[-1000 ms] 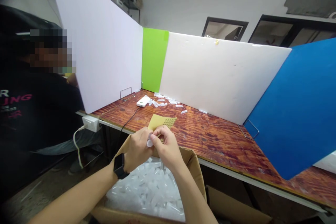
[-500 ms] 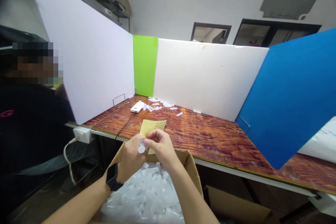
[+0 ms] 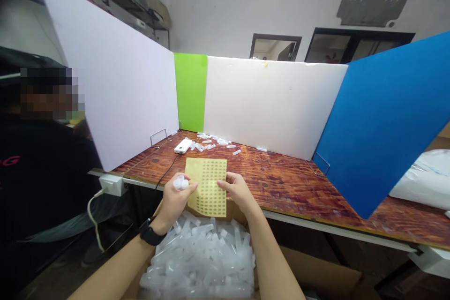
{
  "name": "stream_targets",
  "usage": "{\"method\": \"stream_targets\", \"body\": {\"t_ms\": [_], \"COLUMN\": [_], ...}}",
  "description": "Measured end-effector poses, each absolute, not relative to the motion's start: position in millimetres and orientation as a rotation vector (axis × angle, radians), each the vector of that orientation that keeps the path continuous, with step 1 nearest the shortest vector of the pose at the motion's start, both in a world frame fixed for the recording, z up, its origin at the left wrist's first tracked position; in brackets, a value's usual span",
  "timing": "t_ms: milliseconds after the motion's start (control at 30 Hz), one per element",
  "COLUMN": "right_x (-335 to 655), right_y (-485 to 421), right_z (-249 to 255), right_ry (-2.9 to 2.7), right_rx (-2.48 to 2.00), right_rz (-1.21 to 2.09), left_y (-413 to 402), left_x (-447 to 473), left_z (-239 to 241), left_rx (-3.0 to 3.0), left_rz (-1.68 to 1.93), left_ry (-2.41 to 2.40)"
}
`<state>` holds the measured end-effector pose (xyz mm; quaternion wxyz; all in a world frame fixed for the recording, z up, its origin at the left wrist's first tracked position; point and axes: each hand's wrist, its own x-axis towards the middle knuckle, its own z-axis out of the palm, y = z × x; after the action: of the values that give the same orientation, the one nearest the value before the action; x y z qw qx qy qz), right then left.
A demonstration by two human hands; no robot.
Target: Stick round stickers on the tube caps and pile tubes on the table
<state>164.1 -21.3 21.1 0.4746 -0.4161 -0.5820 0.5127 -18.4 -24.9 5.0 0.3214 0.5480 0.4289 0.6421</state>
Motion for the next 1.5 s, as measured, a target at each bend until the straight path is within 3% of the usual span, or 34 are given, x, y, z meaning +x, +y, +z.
{"method": "stream_targets", "body": {"t_ms": [200,367,533,633,767,967,1167,1367,1500], "right_x": [178,173,157,149,140,136,156,163,168], "right_y": [-20,-20,-24,-34,-47,-45,-32,-23,-9], "right_z": [19,3,1,17,35,29,26,17,16], "right_ry": [-1.47,-1.999,-2.372,-2.174,-1.947,-1.984,-1.856,-2.234,-1.732], "right_rx": [-1.095,-1.354,-1.738,-1.421,-0.804,-0.788,-0.968,-1.139,-1.471], "right_rz": [1.263,1.378,0.852,0.73,0.87,1.013,1.062,1.611,0.885], "left_y": [-14,-10,-17,-31,-47,-43,-20,-5,-6], "left_x": [-29,-32,-31,-26,-20,-21,-24,-30,-33], "left_z": [1,1,4,6,7,5,4,-7,-9], "left_rx": [1.326,1.241,1.303,1.43,1.451,1.372,1.086,1.134,1.393], "left_rz": [1.774,1.898,1.826,1.593,1.171,0.848,1.195,1.322,1.205], "left_ry": [1.065,1.19,1.24,1.038,0.662,0.495,0.855,1.133,1.289]}}
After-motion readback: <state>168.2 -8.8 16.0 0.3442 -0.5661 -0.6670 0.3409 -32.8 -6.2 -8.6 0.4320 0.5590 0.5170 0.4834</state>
